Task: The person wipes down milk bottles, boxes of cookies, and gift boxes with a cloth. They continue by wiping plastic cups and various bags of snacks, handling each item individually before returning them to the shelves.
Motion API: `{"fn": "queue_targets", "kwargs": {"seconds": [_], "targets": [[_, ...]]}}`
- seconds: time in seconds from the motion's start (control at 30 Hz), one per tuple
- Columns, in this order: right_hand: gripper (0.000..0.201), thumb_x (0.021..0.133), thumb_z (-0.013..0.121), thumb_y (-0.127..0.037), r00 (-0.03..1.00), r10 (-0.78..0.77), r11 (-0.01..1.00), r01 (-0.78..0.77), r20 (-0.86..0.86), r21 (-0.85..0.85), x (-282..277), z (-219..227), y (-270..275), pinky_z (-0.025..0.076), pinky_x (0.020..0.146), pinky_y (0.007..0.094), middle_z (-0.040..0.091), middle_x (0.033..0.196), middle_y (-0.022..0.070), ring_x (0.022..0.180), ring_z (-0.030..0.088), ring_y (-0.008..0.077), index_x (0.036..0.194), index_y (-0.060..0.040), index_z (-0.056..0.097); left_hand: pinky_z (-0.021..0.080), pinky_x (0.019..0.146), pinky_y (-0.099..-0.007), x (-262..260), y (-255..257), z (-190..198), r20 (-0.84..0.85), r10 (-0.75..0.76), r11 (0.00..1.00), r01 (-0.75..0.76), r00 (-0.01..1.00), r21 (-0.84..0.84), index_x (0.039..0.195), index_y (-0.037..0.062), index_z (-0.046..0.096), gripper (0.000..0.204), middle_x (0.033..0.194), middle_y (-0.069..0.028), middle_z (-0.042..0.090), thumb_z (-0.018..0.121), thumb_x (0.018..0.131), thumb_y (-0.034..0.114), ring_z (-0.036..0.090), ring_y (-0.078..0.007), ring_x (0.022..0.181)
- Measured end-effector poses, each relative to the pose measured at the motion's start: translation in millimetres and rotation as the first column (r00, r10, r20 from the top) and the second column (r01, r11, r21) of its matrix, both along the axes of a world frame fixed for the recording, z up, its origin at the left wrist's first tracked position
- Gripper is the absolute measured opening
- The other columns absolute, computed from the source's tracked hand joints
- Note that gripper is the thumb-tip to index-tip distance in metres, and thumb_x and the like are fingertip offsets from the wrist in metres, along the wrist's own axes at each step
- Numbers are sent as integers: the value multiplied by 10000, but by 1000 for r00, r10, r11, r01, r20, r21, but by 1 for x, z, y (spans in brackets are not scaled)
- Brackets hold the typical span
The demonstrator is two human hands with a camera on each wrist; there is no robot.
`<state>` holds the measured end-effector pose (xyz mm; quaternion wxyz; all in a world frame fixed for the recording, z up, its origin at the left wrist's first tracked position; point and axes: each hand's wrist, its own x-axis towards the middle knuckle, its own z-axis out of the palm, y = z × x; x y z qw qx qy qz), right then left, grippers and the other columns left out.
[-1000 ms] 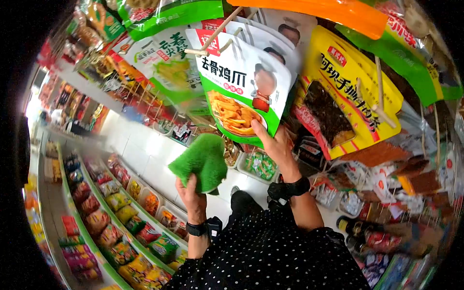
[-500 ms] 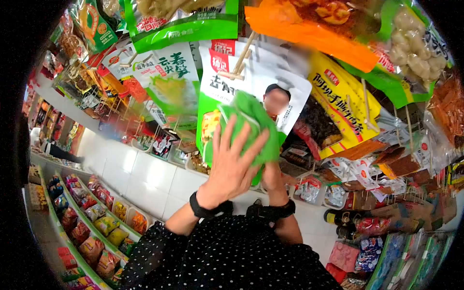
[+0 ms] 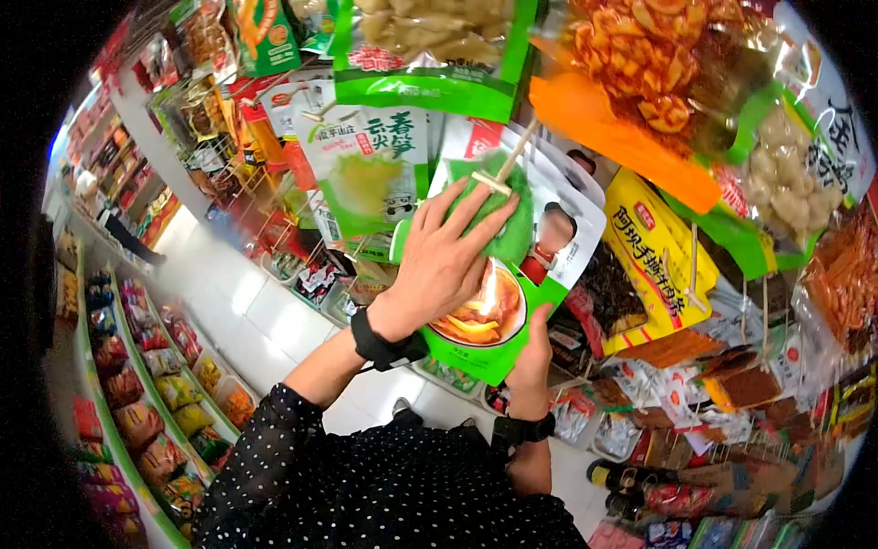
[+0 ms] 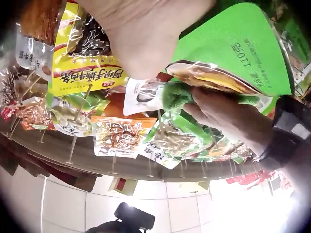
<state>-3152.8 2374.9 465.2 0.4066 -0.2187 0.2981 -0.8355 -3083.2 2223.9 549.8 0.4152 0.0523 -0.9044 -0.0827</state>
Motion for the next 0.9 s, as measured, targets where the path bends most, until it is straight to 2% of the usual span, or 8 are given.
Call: {"fn": "queue_targets", "kwargs": {"seconds": [0.1,0.2,0.4,0.53,0.6,0.67,0.77,0.9], "targets": [[655,992,317,-520,997,-74,994,74,-12,82,-1,6,1,361,1070,420,442,1407,142,1262,468,281,1387,-1,369,342,1014,-463,-12,-7,-6,-66,35,999,-33,997,43,1363,124,471,605,1351,-178,446,546,768,46,399,-396,1233],[645,994,319,-514,993,-116,991,115,4,72,-1,5,1,376,1059,416,456,1395,138,1247,482,274,1383,-2,375,371,990,-493,-16,-13,-20,-116,169,956,-134,979,261,1404,118,398,632,1356,-222,440,545,792,68,441,-409,1185],[631,997,328,-508,988,-151,987,148,41,68,-3,9,-2,401,1037,414,471,1380,132,1225,503,271,1379,-9,382,445,903,-482,39,-1,-76,159,78,902,-138,984,410,1391,34,375,596,1269,-294,456,522,815,76,497,-460,1060],[627,1001,320,-504,968,-241,958,248,-67,141,-21,-11,-3,423,1016,404,479,1371,132,1211,517,258,1367,-1,394,497,771,-470,80,37,-106,358,-88,806,-144,930,574,1268,22,506,461,1146,-266,544,512,812,87,584,-438,894],[627,1004,312,-501,968,-227,956,243,-108,167,-21,-7,-1,432,1009,404,479,1369,140,1201,526,257,1365,7,392,495,724,-446,93,35,-117,231,-245,695,5,942,719,1167,28,577,374,1026,-229,590,509,803,87,601,-412,835],[630,1006,307,-498,971,-198,959,220,-134,178,-22,-2,-1,440,1003,402,482,1363,146,1190,536,256,1362,14,391,487,701,-429,96,40,-87,59,-168,674,71,984,735,1101,33,611,329,938,-205,600,505,791,65,604,-385,805],[615,1015,282,-482,990,-102,981,117,-99,154,-25,-13,-4,414,1037,398,459,1386,142,1218,511,253,1388,0,363,494,776,-401,78,41,-45,-203,-78,842,174,976,511,1182,28,596,446,1078,-204,594,511,745,10,599,-366,874],[592,1022,300,-452,977,-200,970,208,-77,121,-8,-2,-12,417,1033,379,425,1398,135,1249,474,231,1418,-13,311,377,994,-467,25,50,4,-148,-68,961,105,987,256,1251,97,579,521,1267,-171,521,576,732,56,478,-343,1169]]}}
